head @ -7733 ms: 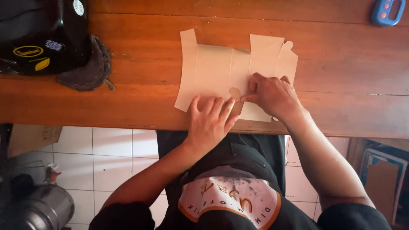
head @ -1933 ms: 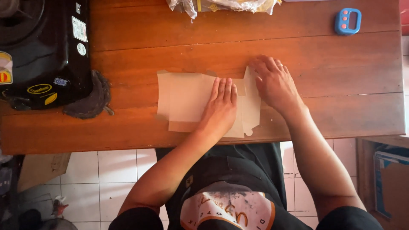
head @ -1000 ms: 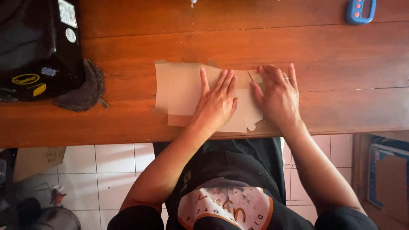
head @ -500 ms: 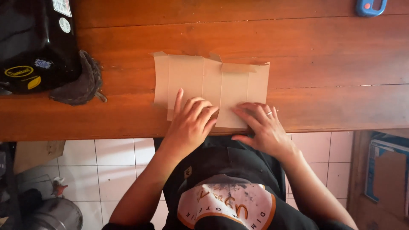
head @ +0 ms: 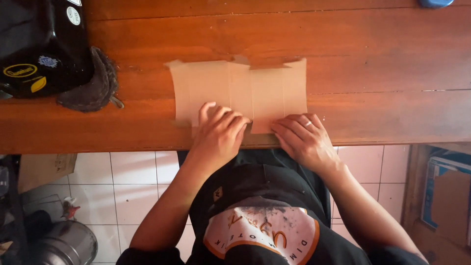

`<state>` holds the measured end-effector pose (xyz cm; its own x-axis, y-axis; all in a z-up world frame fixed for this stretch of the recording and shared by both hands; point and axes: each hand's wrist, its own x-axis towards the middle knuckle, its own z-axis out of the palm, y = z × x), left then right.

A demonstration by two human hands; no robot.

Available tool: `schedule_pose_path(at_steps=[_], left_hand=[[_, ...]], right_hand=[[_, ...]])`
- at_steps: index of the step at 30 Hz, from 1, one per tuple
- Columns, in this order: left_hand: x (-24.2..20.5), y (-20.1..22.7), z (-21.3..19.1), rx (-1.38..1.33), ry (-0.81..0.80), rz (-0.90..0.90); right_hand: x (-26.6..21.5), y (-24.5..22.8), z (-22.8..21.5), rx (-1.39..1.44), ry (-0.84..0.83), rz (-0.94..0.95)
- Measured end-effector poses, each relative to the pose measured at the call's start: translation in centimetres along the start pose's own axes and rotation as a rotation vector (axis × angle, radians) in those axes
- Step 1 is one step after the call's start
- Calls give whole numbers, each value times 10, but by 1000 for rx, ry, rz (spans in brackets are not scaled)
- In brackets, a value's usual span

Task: The person folds a flat cardboard piece into a small box on a wooden table, then repeats the process with a second piece. The first box is placed aside, and the second is folded similarly.

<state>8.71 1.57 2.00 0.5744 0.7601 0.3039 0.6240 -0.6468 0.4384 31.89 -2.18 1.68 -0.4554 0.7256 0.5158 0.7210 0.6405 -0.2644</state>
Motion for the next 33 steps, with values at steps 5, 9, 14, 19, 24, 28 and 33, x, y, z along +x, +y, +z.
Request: schedule_pose_path(at_steps=[5,9,14,19,24,28,33], left_hand=[[1,2,23,52,-130,11],[8,-8,42,41,-91,-2],[15,-4,42,-5,-43,-86],[17,12,37,42,58,-191],[15,27,56,66,84,57],[6,40,60,155,138,28],[3,34,65,176,32,49]], right_hand=[[2,4,13,72,-95,82],[10,11,0,94,-361,156],[10,15,5,132,-356,419],[21,25,10,154,-442,660],[27,33,9,-109,-508,755],[28,35,3,-132,-519,747],[10,46,-7,-39,-536,726]])
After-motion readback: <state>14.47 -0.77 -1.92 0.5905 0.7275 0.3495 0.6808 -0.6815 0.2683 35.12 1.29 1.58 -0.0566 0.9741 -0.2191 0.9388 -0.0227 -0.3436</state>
